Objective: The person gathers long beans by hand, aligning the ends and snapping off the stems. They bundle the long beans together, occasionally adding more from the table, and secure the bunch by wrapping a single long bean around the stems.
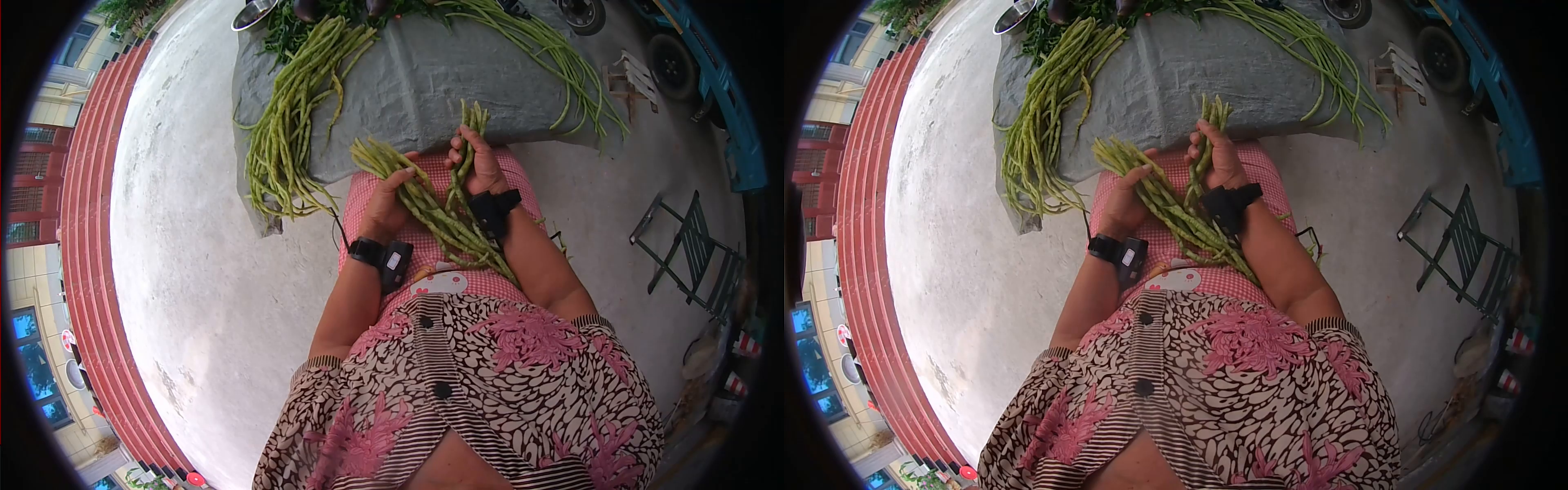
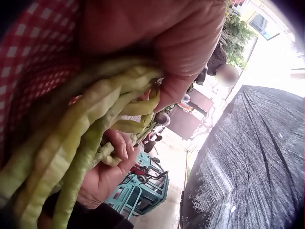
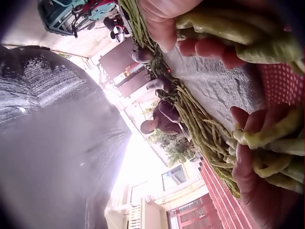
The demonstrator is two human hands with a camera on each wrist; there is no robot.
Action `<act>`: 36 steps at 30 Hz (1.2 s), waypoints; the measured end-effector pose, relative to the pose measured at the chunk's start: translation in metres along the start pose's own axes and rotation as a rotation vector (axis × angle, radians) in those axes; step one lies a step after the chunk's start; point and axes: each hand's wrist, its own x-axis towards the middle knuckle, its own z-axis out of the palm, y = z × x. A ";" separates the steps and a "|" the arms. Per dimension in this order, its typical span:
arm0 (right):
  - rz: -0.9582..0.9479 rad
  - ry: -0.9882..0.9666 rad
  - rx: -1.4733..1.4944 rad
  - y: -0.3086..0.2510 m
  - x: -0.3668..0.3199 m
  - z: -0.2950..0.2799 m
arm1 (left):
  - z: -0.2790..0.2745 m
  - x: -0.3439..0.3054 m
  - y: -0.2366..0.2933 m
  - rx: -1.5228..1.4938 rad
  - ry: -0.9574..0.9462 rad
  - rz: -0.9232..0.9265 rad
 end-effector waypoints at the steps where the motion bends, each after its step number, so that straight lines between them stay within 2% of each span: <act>1: -0.006 -0.005 -0.003 0.000 0.001 -0.002 | -0.001 0.001 -0.001 -0.005 0.000 0.004; 4: 0.060 0.048 -0.192 0.005 -0.004 0.006 | -0.009 0.006 -0.004 0.000 -0.001 0.022; 7: 0.221 0.009 -0.262 0.015 -0.004 0.012 | -0.008 0.006 -0.004 0.004 0.002 0.041; 10: 0.262 -0.179 -0.232 0.013 -0.013 0.028 | 0.002 0.003 -0.004 -0.019 -0.001 0.044; 12: 0.238 -0.144 -0.260 0.017 -0.014 0.030 | 0.005 0.001 -0.004 0.027 -0.008 0.046; 15: 0.211 -0.145 -0.297 0.020 -0.013 0.028 | -0.006 0.007 -0.003 0.056 -0.006 -0.101; 18: 0.178 -0.157 -0.344 0.020 -0.014 0.031 | 0.013 0.004 -0.004 0.093 -0.029 0.066; 19: 0.165 -0.159 -0.362 0.019 -0.016 0.032 | 0.010 0.005 -0.006 0.062 -0.014 0.046; 23: 0.285 -0.065 -0.212 0.012 -0.005 0.006 | -0.006 0.007 -0.005 -0.030 0.003 0.020; 25: 0.359 0.029 -0.160 0.000 -0.015 0.021 | -0.007 0.007 -0.003 -0.070 -0.014 0.024; 27: 0.343 0.023 -0.133 0.000 -0.013 0.016 | -0.007 0.008 -0.003 -0.118 -0.033 0.019; 31: 0.269 -0.037 -0.175 0.009 -0.011 0.011 | -0.008 0.007 -0.005 0.055 -0.030 0.058; 34: 0.290 -0.139 -0.203 0.013 -0.009 0.014 | -0.002 0.005 -0.006 0.140 0.004 0.087; 36: 0.279 -0.127 -0.196 0.015 -0.015 0.028 | 0.005 0.004 -0.006 0.172 0.013 0.098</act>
